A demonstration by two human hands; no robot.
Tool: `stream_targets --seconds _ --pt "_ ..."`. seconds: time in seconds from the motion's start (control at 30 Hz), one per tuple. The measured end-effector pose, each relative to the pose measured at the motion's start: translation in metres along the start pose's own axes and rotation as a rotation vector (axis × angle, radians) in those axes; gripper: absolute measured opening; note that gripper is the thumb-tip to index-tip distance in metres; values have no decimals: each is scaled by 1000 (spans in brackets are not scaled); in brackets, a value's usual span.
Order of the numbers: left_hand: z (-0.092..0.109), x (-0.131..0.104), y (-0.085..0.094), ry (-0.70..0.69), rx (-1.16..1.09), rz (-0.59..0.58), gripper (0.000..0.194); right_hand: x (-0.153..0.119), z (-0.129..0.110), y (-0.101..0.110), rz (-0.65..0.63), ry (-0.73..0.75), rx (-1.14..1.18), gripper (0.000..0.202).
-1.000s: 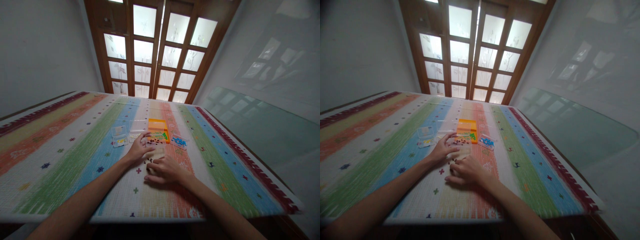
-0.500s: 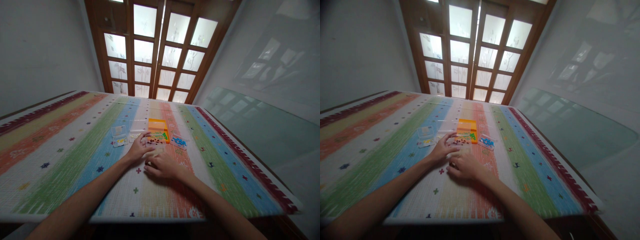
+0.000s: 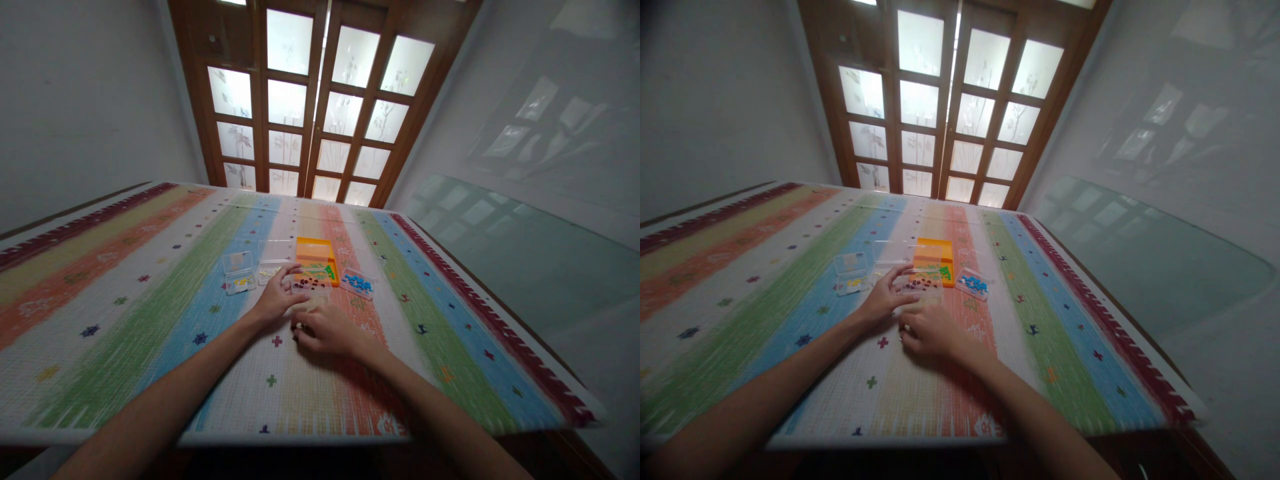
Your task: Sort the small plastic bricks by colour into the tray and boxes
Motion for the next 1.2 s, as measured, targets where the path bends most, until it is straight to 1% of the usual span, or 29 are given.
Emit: stream_targets --seconds 0.3,0.5,0.67,0.9,1.1,1.2 --pt "2 1 0 -9 9 -6 69 7 7 -8 25 -43 25 14" --pt "1 1 0 -21 2 -9 68 9 7 -10 42 -57 46 17" --pt "2 2 0 -32 12 -13 68 11 7 -13 30 -72 -16 20" --pt "1 1 1 -2 4 -11 70 7 15 -9 105 -164 -46 22" --pt "0 2 1 -22 2 -17 70 7 15 -7 66 -191 -9 23" --pt "-1 2 1 -16 -9 -7 70 9 14 -8 72 -199 -16 21"
Point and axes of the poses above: each hand's wrist, its own x-axis towards the middle knuckle, its own y-axis out of the back of the hand, z = x × y, the point moved 6 cm from there along x, towards the middle knuckle, and after that the axes turned 4 degrees about -y, right-handed, at the moved point
